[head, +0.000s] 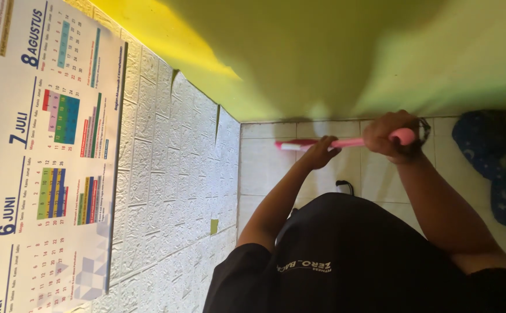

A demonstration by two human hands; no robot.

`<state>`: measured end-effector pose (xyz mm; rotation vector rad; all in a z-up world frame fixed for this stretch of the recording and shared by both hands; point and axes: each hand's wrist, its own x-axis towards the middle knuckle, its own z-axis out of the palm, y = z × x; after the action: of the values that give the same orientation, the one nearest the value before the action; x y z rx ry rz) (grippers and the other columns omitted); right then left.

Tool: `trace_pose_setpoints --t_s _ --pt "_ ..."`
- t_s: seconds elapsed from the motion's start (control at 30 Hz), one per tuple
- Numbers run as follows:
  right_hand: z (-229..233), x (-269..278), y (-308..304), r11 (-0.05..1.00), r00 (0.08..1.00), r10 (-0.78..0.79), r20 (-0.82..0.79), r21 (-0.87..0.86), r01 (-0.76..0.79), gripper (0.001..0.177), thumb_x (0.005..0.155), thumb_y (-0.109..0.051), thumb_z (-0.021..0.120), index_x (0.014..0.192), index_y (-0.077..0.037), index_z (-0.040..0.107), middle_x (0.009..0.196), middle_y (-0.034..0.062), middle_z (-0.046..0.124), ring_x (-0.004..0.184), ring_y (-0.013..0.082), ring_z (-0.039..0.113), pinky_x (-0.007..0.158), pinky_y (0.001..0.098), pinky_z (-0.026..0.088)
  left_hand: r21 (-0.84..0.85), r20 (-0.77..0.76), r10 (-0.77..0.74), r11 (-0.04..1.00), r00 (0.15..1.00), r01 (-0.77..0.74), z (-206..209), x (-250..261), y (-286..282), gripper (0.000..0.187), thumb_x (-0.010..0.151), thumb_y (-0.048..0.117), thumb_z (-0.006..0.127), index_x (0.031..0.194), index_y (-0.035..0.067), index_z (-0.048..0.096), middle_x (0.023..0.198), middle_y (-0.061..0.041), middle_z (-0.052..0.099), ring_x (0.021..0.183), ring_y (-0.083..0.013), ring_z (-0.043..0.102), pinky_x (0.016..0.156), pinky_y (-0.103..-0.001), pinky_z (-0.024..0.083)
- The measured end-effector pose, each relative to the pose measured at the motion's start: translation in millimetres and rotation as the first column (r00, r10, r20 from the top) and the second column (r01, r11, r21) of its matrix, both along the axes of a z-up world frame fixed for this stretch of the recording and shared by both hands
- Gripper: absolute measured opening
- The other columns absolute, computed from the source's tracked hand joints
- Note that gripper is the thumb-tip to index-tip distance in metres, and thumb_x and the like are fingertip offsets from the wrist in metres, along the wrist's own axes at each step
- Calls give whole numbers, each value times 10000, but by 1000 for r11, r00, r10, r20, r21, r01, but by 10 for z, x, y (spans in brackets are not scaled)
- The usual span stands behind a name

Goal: The person sweeps the floor using a broom and a dustpan, moving debris from the wall edges and corner. They also pick up a small cup and a plastic container from the floor.

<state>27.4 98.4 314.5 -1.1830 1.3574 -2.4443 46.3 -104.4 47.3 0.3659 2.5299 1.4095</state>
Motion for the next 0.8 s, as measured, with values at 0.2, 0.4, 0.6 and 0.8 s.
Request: trace_pose_setpoints --t_s 0.2,0.4,0.6,0.8 --pt "-99 372 257 999 996 -12 91 -51 17 401 928 -176 756 654 -57 490 559 14 453 437 122 386 441 312 336 6 -97 -58 998 994 59 -1 466 -273 381 958 244 683 1289 84 584 1253 -165 629 1152 -372 641 948 -454 534" --pt "109 510 296 999 996 31 82 -37 -28 358 981 -226 661 717 -14 545 540 -18 476 456 104 406 457 302 362 -86 -99 -123 990 987 115 122 478 -418 264 936 161 690 1162 66 591 1133 -166 628 1033 -373 645 862 -462 527" --pt "330 748 -409 932 914 -98 -394 285 222 356 989 -244 607 679 -79 550 594 27 509 512 199 497 539 360 449 9 -201 -8 1000 979 10 -75 159 -444 206 929 54 615 1132 74 584 1077 -175 666 1020 -386 655 855 -466 529" --pt "118 515 -1118 905 854 -147 -499 280 319 310 992 -191 586 707 -68 580 663 66 592 575 241 597 575 354 491 38 -143 193 981 971 -189 -257 6 -668 184 942 103 616 1123 72 621 1088 -194 697 1051 -403 652 859 -484 524"
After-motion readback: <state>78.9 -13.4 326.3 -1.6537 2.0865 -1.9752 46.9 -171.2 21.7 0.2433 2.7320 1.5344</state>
